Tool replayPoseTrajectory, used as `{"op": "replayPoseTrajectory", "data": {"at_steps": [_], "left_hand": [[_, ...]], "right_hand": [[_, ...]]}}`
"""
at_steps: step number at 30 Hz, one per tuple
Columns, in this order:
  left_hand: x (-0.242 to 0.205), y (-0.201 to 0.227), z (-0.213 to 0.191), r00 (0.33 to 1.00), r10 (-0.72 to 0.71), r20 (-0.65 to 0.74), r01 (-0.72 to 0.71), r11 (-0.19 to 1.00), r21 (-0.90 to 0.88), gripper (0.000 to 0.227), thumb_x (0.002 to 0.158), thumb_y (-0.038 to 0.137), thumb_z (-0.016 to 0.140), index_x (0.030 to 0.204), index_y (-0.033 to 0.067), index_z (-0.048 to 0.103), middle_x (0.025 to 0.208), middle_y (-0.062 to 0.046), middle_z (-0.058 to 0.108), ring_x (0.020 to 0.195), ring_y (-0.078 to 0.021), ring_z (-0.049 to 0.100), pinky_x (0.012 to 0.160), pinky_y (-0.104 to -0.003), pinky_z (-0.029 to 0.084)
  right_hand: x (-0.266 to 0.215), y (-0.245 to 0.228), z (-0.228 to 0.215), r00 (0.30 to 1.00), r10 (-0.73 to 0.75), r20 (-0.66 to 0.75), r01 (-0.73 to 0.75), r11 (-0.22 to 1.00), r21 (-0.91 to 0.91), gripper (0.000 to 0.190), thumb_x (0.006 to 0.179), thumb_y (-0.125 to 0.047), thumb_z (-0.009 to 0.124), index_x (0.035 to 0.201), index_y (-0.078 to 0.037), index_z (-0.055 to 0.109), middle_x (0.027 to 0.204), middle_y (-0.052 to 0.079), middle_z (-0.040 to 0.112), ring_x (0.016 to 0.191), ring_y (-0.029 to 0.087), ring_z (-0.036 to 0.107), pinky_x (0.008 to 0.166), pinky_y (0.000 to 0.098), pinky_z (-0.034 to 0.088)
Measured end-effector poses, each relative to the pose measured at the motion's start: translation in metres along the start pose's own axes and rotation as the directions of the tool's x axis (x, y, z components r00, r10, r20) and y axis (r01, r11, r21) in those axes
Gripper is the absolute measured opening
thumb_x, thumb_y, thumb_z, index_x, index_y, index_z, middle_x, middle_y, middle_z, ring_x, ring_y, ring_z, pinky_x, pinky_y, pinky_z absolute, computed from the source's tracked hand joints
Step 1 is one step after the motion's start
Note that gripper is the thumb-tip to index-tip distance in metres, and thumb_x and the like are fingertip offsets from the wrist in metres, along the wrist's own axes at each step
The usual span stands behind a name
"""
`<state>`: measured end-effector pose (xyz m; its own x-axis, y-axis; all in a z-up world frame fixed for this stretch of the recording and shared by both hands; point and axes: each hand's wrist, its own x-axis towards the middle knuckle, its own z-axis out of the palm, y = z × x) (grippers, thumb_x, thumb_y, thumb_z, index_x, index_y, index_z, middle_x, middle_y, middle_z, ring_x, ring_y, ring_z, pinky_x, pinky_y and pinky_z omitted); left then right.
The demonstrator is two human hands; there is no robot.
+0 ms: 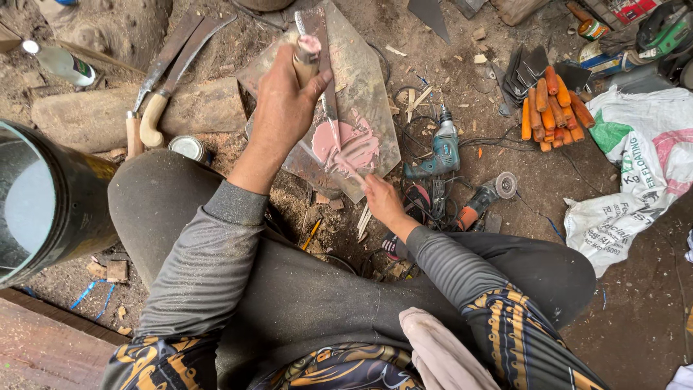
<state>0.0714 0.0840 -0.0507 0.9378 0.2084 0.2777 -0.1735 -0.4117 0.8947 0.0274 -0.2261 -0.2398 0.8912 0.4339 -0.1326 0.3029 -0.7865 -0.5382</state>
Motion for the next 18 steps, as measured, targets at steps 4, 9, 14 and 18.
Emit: {"op": "replayPoseTrajectory", "data": {"at_steps": [4, 9, 14, 18], "left_hand": [[-0.005, 0.007, -0.009, 0.999, 0.030, -0.022, -0.029, 0.999, 0.033, 0.036, 0.093, 0.029, 0.079, 0.112, 0.0038, 0.063, 0.075, -0.008, 0.067, 0.064, -0.0161, 0.060, 0.059, -0.035, 0.052], [-0.009, 0.010, -0.010, 0.988, -0.136, 0.069, 0.138, 0.990, -0.033, 0.046, 0.085, 0.027, 0.081, 0.125, 0.0084, 0.067, 0.082, -0.006, 0.073, 0.069, -0.0144, 0.066, 0.065, -0.034, 0.056], [-0.017, 0.014, 0.002, 0.994, 0.094, 0.060, -0.090, 0.994, -0.066, 0.050, 0.084, 0.022, 0.084, 0.127, 0.0047, 0.067, 0.120, -0.015, 0.073, 0.102, -0.0202, 0.072, 0.090, -0.036, 0.061], [-0.029, 0.020, 0.009, 0.991, 0.099, 0.094, -0.096, 0.995, -0.038, 0.052, 0.084, 0.020, 0.083, 0.130, 0.0034, 0.067, 0.121, -0.014, 0.072, 0.102, -0.0214, 0.072, 0.090, -0.035, 0.061]], "right_hand": [[0.001, -0.006, -0.020, 0.991, -0.136, 0.011, 0.134, 0.985, 0.104, 0.017, 0.101, -0.012, 0.068, 0.096, -0.004, 0.054, 0.079, 0.014, 0.060, 0.068, 0.028, 0.060, 0.062, 0.0427, 0.051], [-0.004, -0.041, -0.084, 0.998, 0.062, -0.003, -0.048, 0.799, 0.599, 0.011, 0.105, -0.012, 0.061, 0.102, -0.007, 0.051, 0.076, 0.003, 0.058, 0.057, 0.009, 0.055, 0.044, 0.0259, 0.042], [-0.017, -0.105, -0.147, 0.978, -0.038, -0.206, 0.182, 0.640, 0.747, 0.009, 0.107, -0.009, 0.058, 0.107, -0.004, 0.050, 0.083, 0.002, 0.061, 0.062, 0.005, 0.057, 0.048, 0.0208, 0.045], [-0.020, -0.139, -0.164, 0.972, -0.073, -0.222, 0.210, 0.696, 0.687, 0.009, 0.106, -0.008, 0.057, 0.111, -0.002, 0.053, 0.088, 0.003, 0.065, 0.065, 0.004, 0.058, 0.051, 0.0203, 0.047]]}}
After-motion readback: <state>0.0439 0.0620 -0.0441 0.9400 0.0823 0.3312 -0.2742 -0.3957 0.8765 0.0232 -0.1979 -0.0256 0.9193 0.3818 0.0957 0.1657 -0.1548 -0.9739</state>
